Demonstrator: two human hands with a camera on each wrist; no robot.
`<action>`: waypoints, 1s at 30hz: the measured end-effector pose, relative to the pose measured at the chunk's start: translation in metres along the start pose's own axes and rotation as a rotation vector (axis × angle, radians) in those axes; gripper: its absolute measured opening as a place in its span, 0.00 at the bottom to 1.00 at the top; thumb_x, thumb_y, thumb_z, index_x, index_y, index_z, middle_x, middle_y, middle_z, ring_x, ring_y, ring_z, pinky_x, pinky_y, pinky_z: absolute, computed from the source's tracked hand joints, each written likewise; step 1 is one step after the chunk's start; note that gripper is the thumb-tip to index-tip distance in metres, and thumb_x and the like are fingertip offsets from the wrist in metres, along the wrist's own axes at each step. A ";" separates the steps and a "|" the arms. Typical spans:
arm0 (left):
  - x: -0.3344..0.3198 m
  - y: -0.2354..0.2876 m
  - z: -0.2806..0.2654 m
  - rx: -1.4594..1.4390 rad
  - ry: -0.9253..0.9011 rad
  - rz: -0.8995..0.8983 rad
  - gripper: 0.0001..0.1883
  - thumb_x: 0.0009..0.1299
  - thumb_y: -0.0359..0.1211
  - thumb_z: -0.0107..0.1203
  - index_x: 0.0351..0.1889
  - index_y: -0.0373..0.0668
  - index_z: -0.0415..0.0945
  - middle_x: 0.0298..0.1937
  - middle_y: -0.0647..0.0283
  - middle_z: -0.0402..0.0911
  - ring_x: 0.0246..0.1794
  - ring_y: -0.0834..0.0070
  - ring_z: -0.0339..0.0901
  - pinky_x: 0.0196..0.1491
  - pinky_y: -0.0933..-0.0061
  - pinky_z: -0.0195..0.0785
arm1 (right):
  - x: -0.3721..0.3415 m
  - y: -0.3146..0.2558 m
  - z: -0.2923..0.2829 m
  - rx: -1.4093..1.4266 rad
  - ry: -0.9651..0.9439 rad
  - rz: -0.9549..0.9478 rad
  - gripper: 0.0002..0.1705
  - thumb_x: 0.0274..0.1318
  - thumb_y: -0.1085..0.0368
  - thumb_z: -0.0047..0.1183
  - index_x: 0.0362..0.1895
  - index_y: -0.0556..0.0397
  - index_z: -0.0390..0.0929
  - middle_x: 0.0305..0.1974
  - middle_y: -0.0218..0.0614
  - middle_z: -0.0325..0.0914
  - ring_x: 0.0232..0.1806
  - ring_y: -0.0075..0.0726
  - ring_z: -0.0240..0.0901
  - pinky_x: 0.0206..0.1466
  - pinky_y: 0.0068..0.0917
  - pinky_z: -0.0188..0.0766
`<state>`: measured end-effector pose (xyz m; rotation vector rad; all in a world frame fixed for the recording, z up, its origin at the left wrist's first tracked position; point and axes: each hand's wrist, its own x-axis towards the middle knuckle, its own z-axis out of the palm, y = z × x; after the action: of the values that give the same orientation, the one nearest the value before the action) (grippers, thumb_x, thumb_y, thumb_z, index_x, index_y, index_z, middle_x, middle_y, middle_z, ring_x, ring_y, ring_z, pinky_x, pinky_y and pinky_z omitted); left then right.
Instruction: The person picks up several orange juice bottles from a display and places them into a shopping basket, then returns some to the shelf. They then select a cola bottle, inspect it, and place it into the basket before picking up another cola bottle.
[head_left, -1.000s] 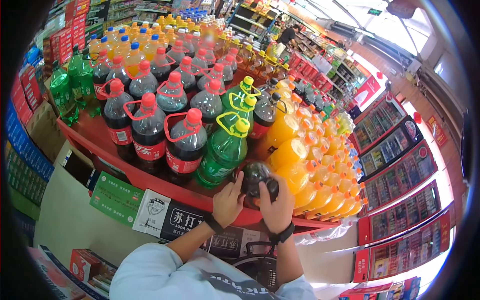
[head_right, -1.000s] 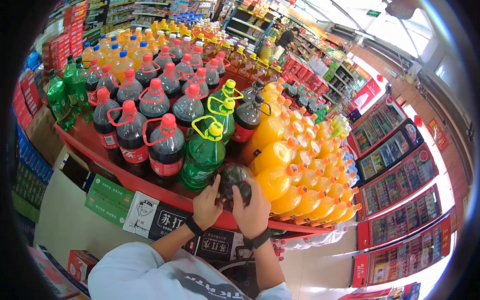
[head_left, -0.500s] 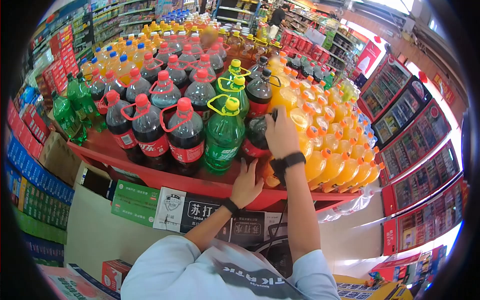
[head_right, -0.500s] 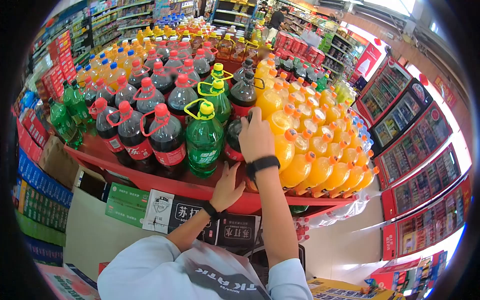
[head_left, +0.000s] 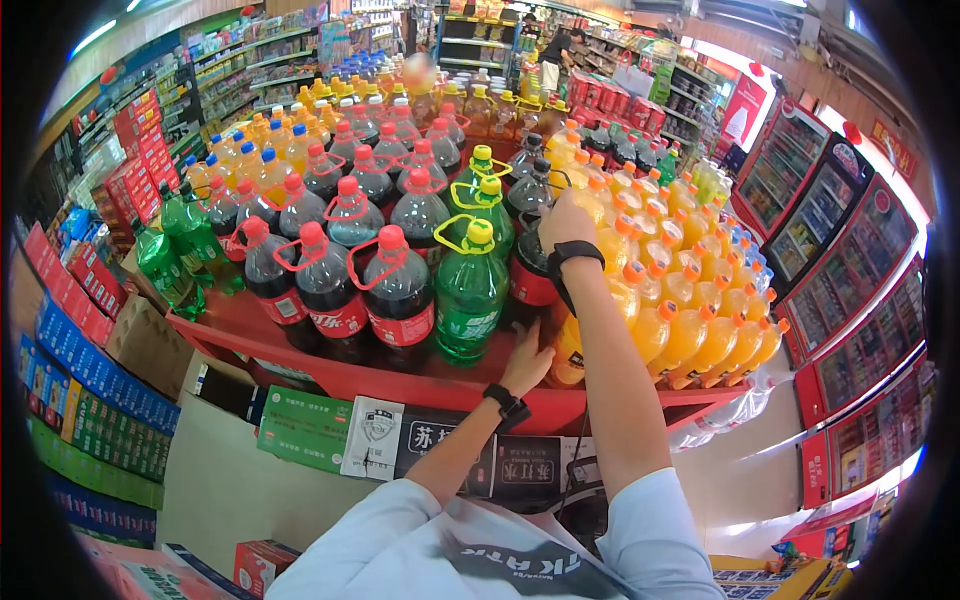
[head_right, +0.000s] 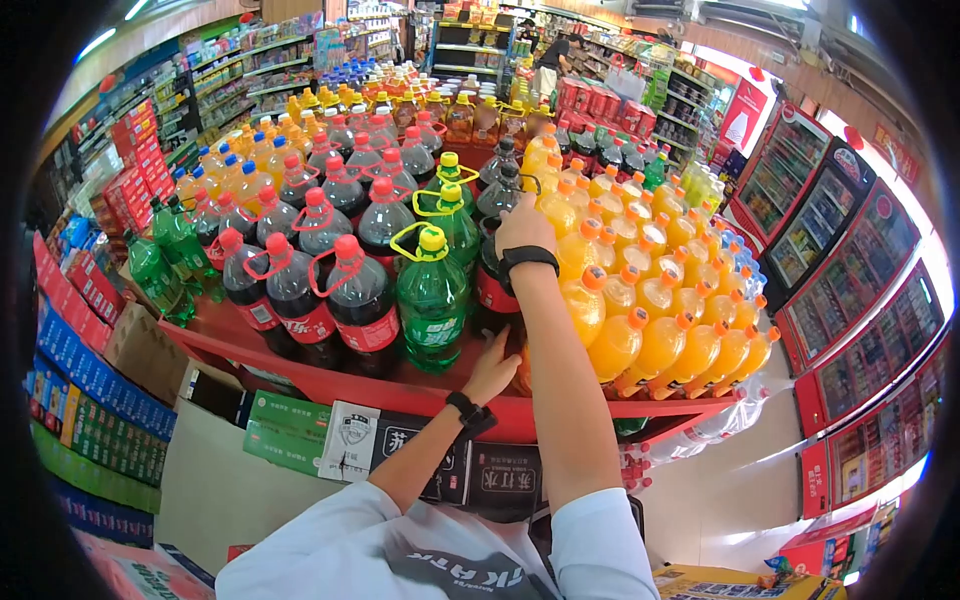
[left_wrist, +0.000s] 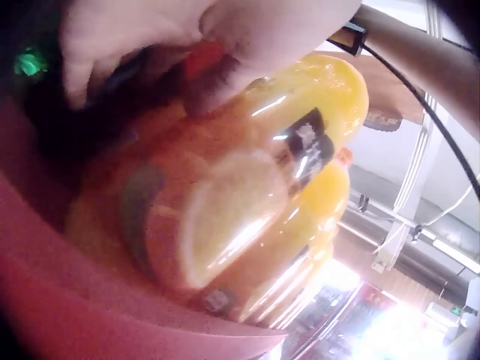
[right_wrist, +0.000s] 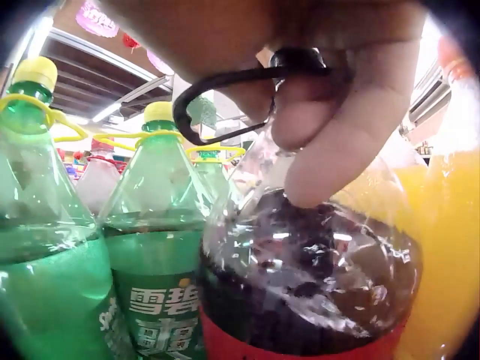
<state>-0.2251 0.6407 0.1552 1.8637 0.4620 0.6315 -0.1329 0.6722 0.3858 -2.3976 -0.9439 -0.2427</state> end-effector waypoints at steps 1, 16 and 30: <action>0.003 -0.008 0.002 -0.003 0.005 0.009 0.38 0.64 0.36 0.47 0.71 0.33 0.47 0.67 0.17 0.36 0.71 0.32 0.40 0.71 0.59 0.45 | 0.002 -0.001 0.001 0.010 0.006 0.009 0.22 0.60 0.58 0.49 0.51 0.59 0.60 0.39 0.60 0.78 0.43 0.64 0.76 0.46 0.50 0.71; -0.063 0.047 -0.066 -0.088 -0.306 0.161 0.21 0.68 0.32 0.51 0.58 0.31 0.70 0.53 0.50 0.78 0.53 0.67 0.76 0.57 0.71 0.67 | -0.203 -0.005 -0.089 0.543 -0.024 -0.331 0.19 0.60 0.64 0.49 0.55 0.53 0.69 0.33 0.46 0.75 0.33 0.48 0.75 0.36 0.39 0.71; -0.206 0.033 0.012 0.369 -1.346 0.218 0.21 0.67 0.44 0.52 0.54 0.42 0.74 0.43 0.48 0.78 0.46 0.54 0.76 0.51 0.60 0.68 | -0.575 0.282 0.008 0.317 -0.272 0.955 0.20 0.52 0.53 0.54 0.43 0.55 0.79 0.40 0.53 0.79 0.46 0.56 0.76 0.49 0.41 0.72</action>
<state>-0.3786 0.4995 0.1400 2.2307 -0.5525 -0.6718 -0.3671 0.1753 0.0571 -2.3197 0.1366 0.5535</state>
